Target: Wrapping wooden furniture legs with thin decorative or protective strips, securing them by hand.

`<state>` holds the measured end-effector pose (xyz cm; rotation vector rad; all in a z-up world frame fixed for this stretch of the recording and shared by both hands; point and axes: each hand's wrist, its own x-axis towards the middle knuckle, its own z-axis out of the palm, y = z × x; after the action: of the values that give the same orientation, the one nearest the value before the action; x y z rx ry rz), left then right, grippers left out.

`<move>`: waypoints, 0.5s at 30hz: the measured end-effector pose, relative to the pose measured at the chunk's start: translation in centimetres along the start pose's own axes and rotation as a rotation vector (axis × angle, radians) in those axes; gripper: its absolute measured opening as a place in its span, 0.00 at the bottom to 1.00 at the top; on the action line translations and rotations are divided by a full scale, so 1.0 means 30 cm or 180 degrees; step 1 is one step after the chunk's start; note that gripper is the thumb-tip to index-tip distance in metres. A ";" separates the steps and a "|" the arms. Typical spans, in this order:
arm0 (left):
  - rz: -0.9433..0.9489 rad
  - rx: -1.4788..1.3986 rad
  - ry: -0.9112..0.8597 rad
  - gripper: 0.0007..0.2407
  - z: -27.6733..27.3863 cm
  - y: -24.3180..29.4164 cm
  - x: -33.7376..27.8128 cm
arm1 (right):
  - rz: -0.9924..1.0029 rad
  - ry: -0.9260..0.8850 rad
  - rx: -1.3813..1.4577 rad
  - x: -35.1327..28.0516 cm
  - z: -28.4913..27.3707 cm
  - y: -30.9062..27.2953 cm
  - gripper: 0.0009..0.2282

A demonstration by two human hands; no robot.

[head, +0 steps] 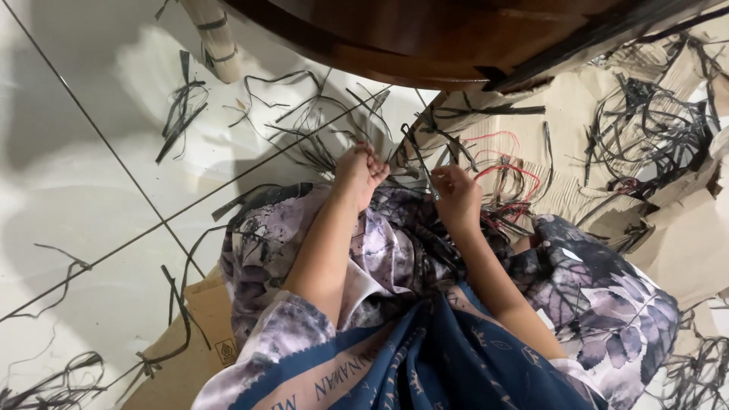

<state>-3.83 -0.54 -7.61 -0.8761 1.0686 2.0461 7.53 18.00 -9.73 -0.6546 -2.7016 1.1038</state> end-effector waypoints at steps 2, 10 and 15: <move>-0.0001 0.0148 -0.0040 0.09 -0.008 -0.015 0.011 | 0.0063 -0.0054 -0.0120 -0.038 -0.019 -0.077 0.07; 0.0575 0.1388 -0.0438 0.02 -0.036 -0.073 -0.019 | 0.0487 -0.0514 -0.0198 -0.139 -0.008 -0.163 0.03; 0.0791 0.3341 -0.0011 0.12 -0.074 -0.142 0.055 | 0.0711 -0.0642 0.0888 -0.157 -0.062 -0.295 0.02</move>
<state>-0.81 -0.15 -11.68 -0.1878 2.0135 1.3072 9.30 11.45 -2.11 -0.8512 -2.6031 1.6472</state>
